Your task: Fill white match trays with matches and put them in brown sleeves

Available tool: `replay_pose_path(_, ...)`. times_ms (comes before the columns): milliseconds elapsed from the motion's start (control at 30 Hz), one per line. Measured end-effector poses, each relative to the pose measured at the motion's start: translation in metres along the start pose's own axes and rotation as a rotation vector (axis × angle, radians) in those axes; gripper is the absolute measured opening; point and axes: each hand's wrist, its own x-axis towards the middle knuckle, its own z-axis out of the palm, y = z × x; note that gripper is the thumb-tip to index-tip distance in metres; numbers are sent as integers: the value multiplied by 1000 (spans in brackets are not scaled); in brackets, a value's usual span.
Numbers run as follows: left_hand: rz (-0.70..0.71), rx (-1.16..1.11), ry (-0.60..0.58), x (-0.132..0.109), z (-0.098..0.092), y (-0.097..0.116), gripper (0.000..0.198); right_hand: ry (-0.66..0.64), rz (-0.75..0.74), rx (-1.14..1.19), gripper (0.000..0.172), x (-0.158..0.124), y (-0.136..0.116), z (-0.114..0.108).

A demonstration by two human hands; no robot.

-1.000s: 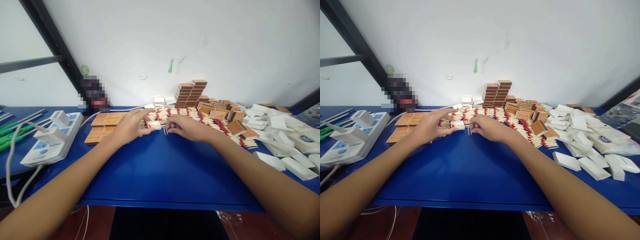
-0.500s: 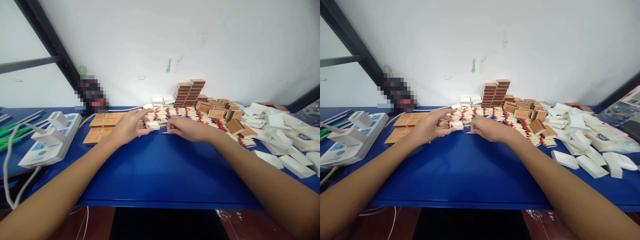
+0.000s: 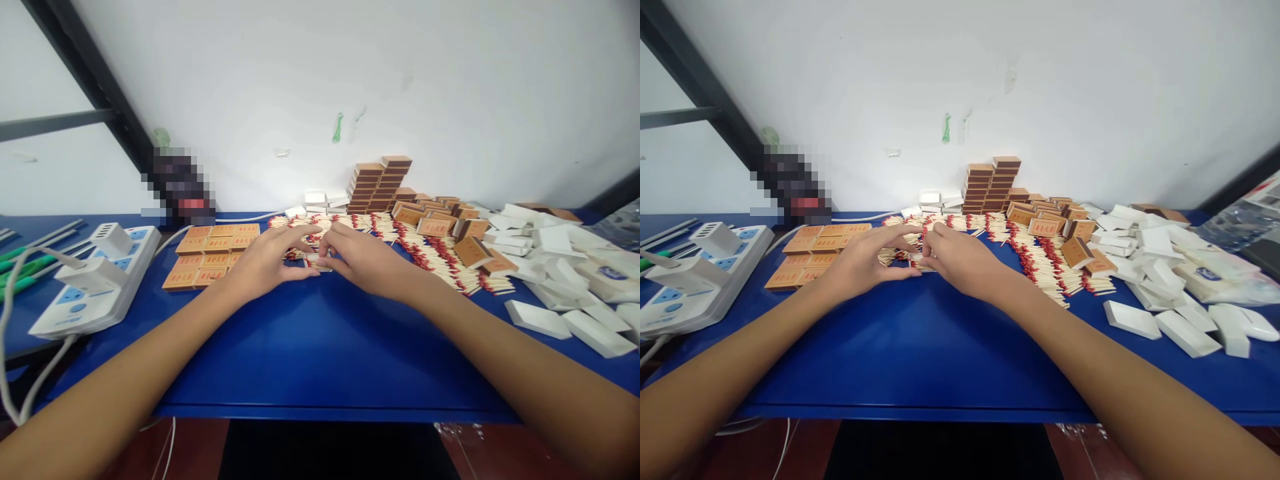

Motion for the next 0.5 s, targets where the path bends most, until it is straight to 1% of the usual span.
replay_pose_path(100,-4,6,4,0,-1,-1,66,1,5,-5,8,1,7,-2)
replay_pose_path(200,-21,5,5,-1,-2,-4,64,45,28,-20,13,4,16,-5)
replay_pose_path(267,-27,12,-5,-1,-3,-7,61,71,49,-33,13,5,22,-4)
replay_pose_path(367,-21,34,-35,0,-5,-10,57,59,55,-40,11,7,30,3)
replay_pose_path(500,-44,33,-87,2,-9,-10,53,30,11,-9,9,10,38,17)
